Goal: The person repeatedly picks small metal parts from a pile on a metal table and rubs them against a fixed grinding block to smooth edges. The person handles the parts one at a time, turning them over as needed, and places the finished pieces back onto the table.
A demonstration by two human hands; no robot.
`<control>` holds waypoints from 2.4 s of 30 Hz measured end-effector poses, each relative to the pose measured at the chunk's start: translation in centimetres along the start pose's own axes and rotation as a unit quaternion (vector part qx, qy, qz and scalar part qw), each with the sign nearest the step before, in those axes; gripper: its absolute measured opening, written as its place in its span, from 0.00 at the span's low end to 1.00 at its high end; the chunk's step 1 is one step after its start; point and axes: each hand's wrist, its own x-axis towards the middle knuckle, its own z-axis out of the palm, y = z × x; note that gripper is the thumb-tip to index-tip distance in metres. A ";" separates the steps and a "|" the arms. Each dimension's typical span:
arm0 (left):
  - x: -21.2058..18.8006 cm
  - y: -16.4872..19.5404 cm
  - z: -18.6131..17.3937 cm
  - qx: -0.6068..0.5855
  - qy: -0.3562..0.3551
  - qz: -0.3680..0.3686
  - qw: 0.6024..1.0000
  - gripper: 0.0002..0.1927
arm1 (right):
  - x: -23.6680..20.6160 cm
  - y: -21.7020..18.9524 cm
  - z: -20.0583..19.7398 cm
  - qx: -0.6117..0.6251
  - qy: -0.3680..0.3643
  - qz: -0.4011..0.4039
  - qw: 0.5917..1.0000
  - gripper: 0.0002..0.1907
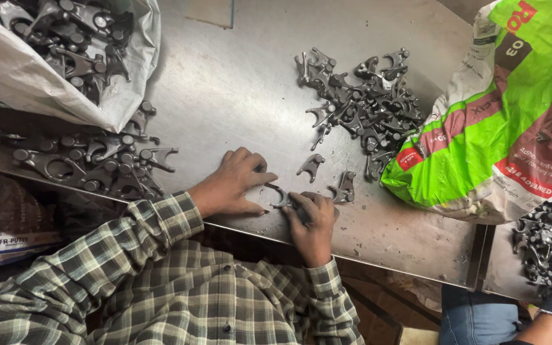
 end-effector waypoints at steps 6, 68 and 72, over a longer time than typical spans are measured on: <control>0.0 -0.3 0.4 -0.002 -0.009 -0.005 1.000 0.41 | 0.1 0.2 1.0 0.053 -0.012 0.017 0.998 0.16; 0.1 -0.8 0.9 0.005 -0.009 -0.011 1.000 0.40 | 0.8 6.4 -5.8 -0.124 0.030 -0.035 0.991 0.10; 0.1 -0.5 0.5 0.001 -0.014 -0.018 1.000 0.39 | 0.5 6.0 -4.8 0.042 -0.025 0.019 0.999 0.10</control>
